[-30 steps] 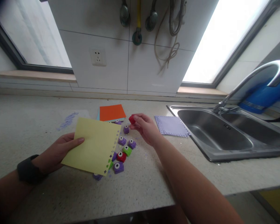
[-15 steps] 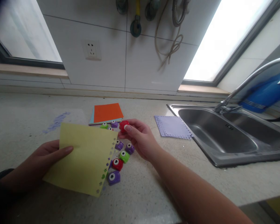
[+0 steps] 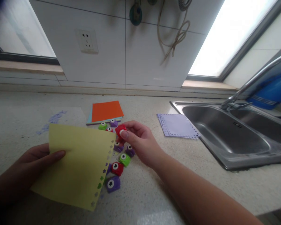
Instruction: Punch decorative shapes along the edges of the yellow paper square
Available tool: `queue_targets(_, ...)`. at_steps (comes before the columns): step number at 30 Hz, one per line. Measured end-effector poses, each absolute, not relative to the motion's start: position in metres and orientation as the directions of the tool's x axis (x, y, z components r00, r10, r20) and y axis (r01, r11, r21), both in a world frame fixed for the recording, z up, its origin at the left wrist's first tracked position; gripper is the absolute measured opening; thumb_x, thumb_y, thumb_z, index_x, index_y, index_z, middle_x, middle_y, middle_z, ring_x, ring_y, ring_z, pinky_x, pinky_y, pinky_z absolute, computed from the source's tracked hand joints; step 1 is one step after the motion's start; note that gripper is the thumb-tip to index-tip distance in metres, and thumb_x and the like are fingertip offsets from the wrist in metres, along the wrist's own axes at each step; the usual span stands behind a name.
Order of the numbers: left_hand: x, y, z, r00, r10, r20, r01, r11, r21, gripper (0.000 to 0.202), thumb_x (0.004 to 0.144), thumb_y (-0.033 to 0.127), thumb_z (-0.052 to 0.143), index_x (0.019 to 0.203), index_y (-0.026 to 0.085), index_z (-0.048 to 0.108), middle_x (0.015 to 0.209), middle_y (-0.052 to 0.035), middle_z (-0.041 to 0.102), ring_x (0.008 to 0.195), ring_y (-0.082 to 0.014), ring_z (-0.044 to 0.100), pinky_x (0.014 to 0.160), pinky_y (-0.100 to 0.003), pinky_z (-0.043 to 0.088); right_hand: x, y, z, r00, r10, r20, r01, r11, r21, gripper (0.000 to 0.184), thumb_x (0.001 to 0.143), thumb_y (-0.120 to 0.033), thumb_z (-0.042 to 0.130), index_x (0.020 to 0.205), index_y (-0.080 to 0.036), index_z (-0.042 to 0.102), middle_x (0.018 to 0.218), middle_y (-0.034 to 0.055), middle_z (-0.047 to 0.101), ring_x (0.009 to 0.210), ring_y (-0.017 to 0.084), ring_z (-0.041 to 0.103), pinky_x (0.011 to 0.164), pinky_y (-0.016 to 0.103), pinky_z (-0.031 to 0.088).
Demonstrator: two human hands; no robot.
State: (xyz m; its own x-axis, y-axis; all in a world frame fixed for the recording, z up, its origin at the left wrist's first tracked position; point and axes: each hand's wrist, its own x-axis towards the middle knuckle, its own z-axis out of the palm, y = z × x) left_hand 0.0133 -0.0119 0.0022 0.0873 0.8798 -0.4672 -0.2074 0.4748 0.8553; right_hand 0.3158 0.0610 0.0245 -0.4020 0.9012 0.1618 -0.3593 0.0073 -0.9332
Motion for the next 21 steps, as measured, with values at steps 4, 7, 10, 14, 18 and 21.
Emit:
queue_targets(4,0.0133,-0.0122,0.0036,0.095,0.882,-0.462,-0.218,0.471,0.855,0.039,0.071,0.041,0.088,0.106,0.027,0.081,0.087,-0.0076,0.083,0.069,-0.0311,0.078,0.063,-0.042,0.065,0.3162,0.0602,0.0254,-0.391,0.904,0.174,-0.365,0.021,-0.931,0.020,0.080,-0.038,0.083,0.093,-0.026,0.074,0.078,-0.0006,0.072,0.066,0.013,0.065,0.064,0.029,0.054)
queue_targets(7,0.0136,-0.0115,0.0041,0.092,0.885,-0.457,-0.225,0.466,0.856,0.037,0.072,0.039,0.088,0.106,0.027,0.081,0.086,-0.0070,0.083,0.069,-0.0300,0.078,0.064,-0.041,0.065,0.3162,0.0597,0.0266,-0.389,0.901,0.189,-0.376,0.032,-0.926,0.018,0.081,-0.036,0.082,0.093,-0.026,0.074,0.078,-0.0010,0.072,0.066,0.013,0.065,0.064,0.029,0.054)
queue_targets(10,0.0139,-0.0110,0.0046,0.087,0.885,-0.458,-0.230,0.465,0.855,0.038,0.071,0.038,0.088,0.106,0.026,0.081,0.085,-0.0071,0.083,0.068,-0.0297,0.078,0.063,-0.041,0.065,0.3162,0.0595,0.0268,-0.391,0.901,0.190,-0.373,0.034,-0.927,0.017,0.081,-0.035,0.082,0.092,-0.025,0.074,0.078,-0.0011,0.072,0.066,0.013,0.065,0.063,0.027,0.053)
queue_targets(14,0.0145,-0.0107,0.0044,0.085,0.890,-0.449,-0.222,0.456,0.862,0.039,0.071,0.039,0.088,0.107,0.025,0.081,0.085,-0.0079,0.083,0.068,-0.0306,0.078,0.063,-0.042,0.066,0.3162,0.0602,0.0247,-0.393,0.903,0.174,-0.337,0.034,-0.941,0.018,0.081,-0.035,0.082,0.092,-0.024,0.073,0.079,-0.0007,0.071,0.065,0.013,0.063,0.061,0.028,0.052)
queue_targets(18,0.0142,-0.0108,0.0033,0.062,0.888,-0.455,-0.216,0.457,0.863,0.041,0.070,0.039,0.089,0.106,0.023,0.081,0.085,-0.0084,0.083,0.068,-0.0316,0.078,0.062,-0.042,0.066,0.3162,0.0616,0.0223,-0.409,0.897,0.167,-0.326,0.028,-0.945,0.017,0.082,-0.035,0.082,0.092,-0.024,0.073,0.079,-0.0005,0.071,0.065,0.012,0.062,0.061,0.027,0.051)
queue_targets(21,0.0122,-0.0110,0.0025,0.056,0.883,-0.466,-0.208,0.467,0.859,0.044,0.070,0.039,0.089,0.109,0.022,0.079,0.086,-0.0090,0.083,0.070,-0.0324,0.078,0.063,-0.043,0.066,0.3161,0.0625,0.0216,-0.423,0.893,0.156,-0.327,0.010,-0.945,0.018,0.081,-0.036,0.083,0.091,-0.024,0.075,0.078,-0.0003,0.071,0.066,0.012,0.062,0.061,0.026,0.050)
